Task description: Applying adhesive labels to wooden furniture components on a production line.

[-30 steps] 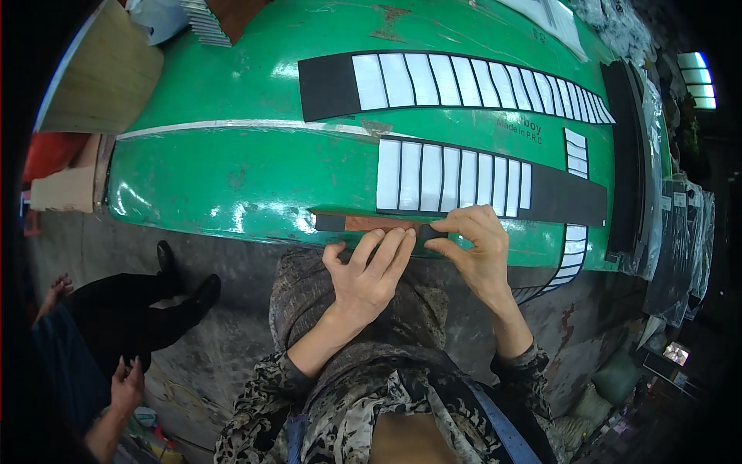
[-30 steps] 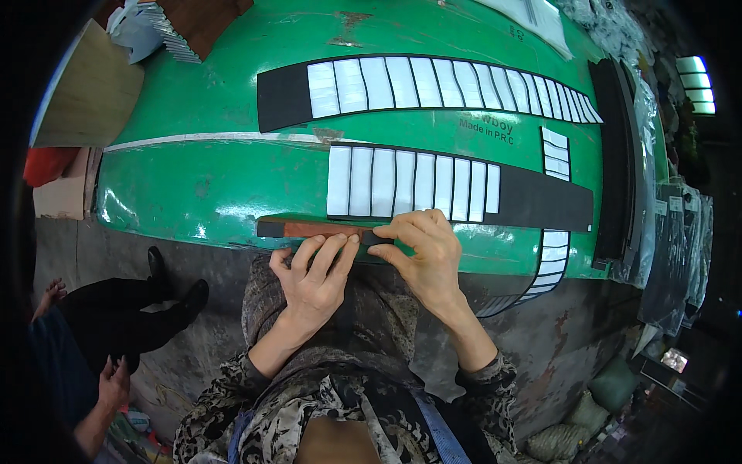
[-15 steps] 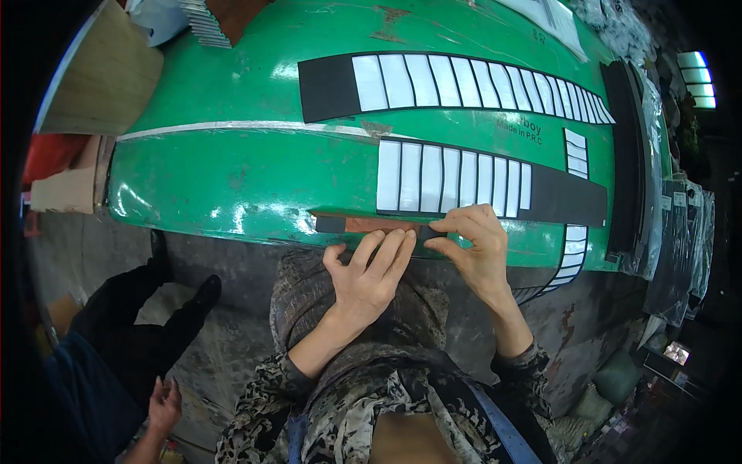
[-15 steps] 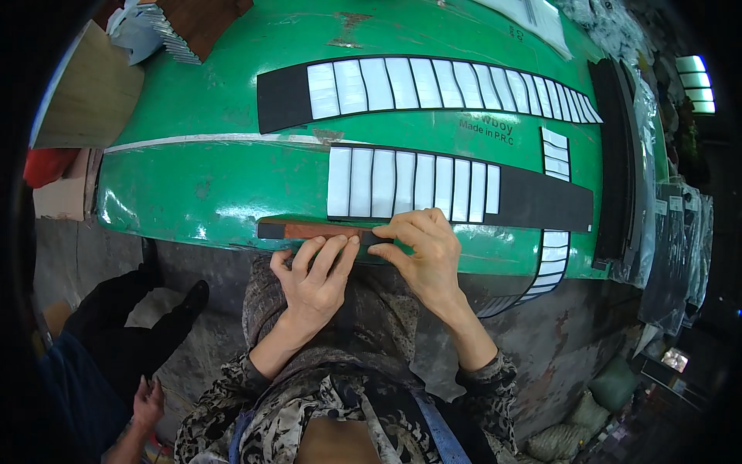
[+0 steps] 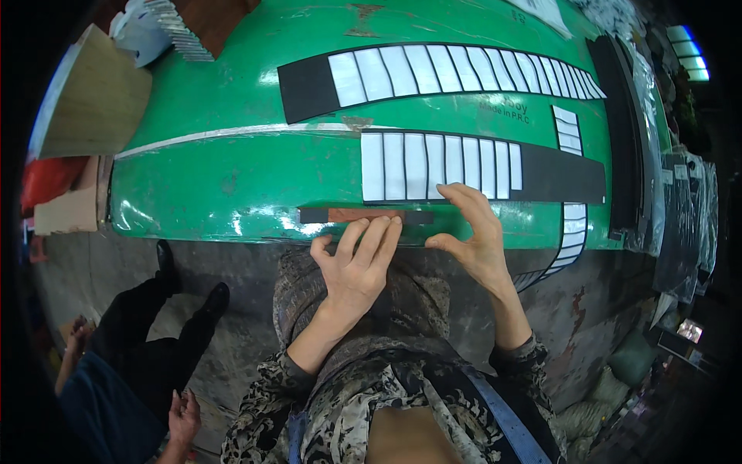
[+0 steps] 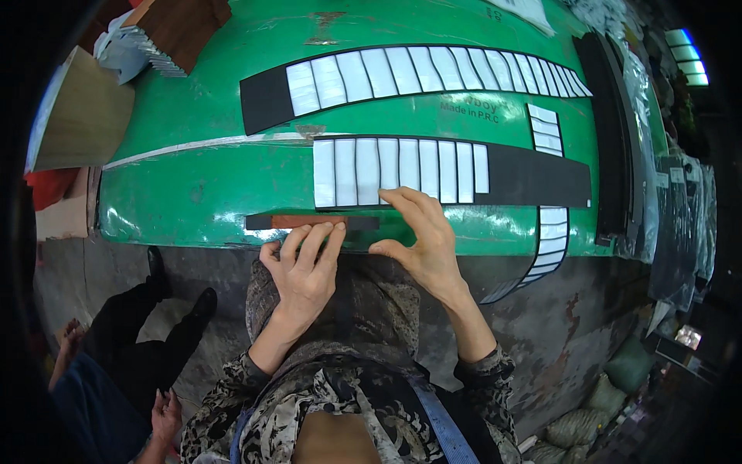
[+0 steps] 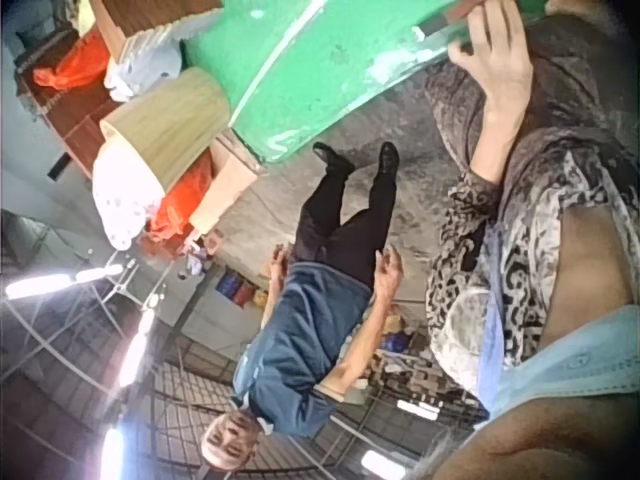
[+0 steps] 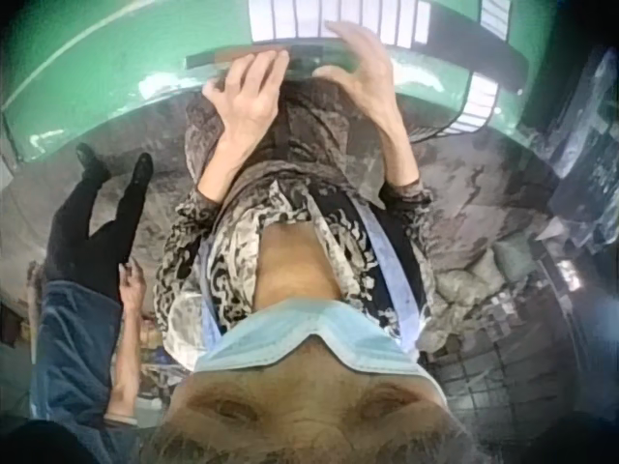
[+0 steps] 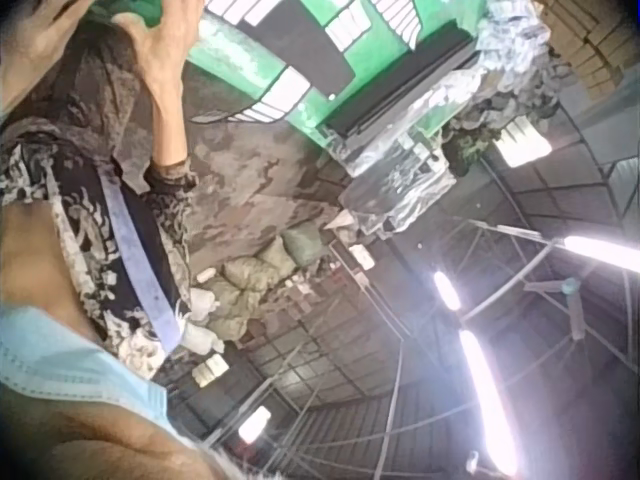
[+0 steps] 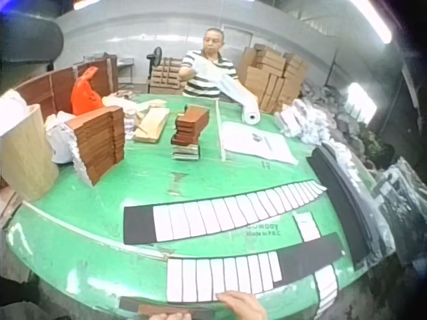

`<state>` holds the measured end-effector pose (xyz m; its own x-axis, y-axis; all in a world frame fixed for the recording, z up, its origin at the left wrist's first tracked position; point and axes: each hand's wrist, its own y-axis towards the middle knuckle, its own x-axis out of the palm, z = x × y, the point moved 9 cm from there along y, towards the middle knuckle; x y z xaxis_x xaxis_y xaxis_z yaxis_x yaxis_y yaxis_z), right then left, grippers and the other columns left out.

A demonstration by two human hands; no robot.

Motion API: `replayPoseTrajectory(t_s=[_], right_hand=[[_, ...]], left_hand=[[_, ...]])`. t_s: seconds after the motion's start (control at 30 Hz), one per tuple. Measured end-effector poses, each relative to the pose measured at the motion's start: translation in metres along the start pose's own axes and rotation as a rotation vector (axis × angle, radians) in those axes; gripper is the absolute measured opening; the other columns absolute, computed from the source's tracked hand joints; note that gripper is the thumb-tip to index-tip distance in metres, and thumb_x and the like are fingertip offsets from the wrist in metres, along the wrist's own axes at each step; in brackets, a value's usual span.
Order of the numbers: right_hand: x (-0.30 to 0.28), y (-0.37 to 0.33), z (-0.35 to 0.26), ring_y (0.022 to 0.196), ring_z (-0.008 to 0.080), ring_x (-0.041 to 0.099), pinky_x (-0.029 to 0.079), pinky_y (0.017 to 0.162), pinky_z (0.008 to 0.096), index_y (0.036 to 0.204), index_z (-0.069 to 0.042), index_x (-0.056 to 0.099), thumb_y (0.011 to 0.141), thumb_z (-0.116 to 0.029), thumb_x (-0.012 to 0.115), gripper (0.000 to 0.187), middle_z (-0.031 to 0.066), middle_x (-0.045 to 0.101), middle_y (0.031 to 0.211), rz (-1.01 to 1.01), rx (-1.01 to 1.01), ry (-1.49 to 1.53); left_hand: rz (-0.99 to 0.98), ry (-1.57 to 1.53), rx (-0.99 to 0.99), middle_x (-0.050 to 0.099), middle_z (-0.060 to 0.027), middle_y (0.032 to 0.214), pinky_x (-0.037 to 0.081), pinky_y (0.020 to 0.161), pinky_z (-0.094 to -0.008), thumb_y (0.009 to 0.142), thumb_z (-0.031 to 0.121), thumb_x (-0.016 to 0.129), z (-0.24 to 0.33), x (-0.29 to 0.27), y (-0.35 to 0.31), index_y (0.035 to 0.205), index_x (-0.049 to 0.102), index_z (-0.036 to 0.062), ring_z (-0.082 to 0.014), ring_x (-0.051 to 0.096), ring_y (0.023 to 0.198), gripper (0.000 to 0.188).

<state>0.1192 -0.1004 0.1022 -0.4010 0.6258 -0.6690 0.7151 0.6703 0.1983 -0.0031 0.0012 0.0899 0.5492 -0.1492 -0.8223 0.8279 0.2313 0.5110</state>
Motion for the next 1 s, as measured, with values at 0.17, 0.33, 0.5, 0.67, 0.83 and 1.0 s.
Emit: replayPoseTrajectory(t_s=[0.17,0.33,0.5,0.67,0.83,1.0], right_hand=[[0.002,-0.020,0.022,0.095,0.0249,0.060,0.049,0.080,0.0355,0.110,-0.004,0.066,0.066,-0.008,0.079,0.045,0.0098,0.065,0.104,0.070,0.137,0.070],[0.005,-0.021,0.022,0.087,0.0241,0.063,0.050,0.074,0.0341,0.102,-0.005,0.069,0.069,-0.007,0.077,0.035,0.0091,0.067,0.096,0.181,0.135,0.181],[0.012,-0.022,0.023,0.084,0.0241,0.063,0.050,0.071,0.0339,0.098,-0.006,0.070,0.068,-0.008,0.077,0.031,0.0084,0.067,0.093,0.255,0.075,0.201],[0.013,-0.022,0.024,0.083,0.0239,0.063,0.050,0.070,0.0338,0.094,-0.006,0.071,0.068,-0.007,0.077,0.027,0.0077,0.068,0.089,0.276,0.059,0.201],[0.012,-0.023,0.024,0.083,0.0245,0.062,0.050,0.072,0.0341,0.097,-0.006,0.070,0.067,-0.007,0.077,0.030,0.0080,0.068,0.092,0.276,0.031,0.196],[-0.001,-0.026,-0.011,0.096,0.0302,0.057,0.049,0.079,0.0381,0.108,-0.008,0.066,0.064,-0.008,0.076,0.045,0.0079,0.063,0.112,0.297,-0.159,-0.094]], left_hand=[[-0.010,0.001,0.012,0.056,0.0020,0.114,0.027,0.086,-0.0403,0.075,0.010,0.068,0.003,0.000,0.004,0.116,0.062,0.0125,-0.0178,0.047,0.106,0.042],[-0.011,0.081,0.046,0.056,0.0043,0.112,0.027,0.084,-0.0417,0.073,0.007,0.063,0.008,-0.002,0.009,0.115,0.063,0.0236,-0.0159,0.047,0.103,0.045],[-0.025,0.109,0.065,0.055,0.0033,0.112,0.027,0.084,-0.0412,0.074,0.007,0.065,0.011,-0.004,0.012,0.116,0.063,0.0223,-0.0173,0.048,0.104,0.045],[-0.012,0.115,0.072,0.055,0.0028,0.111,0.027,0.084,-0.0412,0.075,0.008,0.065,0.012,-0.003,0.010,0.116,0.063,0.0214,-0.0176,0.048,0.104,0.044],[-0.020,0.122,0.085,0.055,0.0008,0.111,0.028,0.083,-0.0408,0.076,0.008,0.067,0.015,-0.002,0.012,0.116,0.064,0.0189,-0.0194,0.048,0.105,0.042],[-0.059,0.115,0.065,0.056,0.0005,0.109,0.028,0.083,-0.0409,0.075,0.009,0.064,0.015,-0.007,0.012,0.113,0.065,0.0178,-0.0200,0.048,0.103,0.039]])
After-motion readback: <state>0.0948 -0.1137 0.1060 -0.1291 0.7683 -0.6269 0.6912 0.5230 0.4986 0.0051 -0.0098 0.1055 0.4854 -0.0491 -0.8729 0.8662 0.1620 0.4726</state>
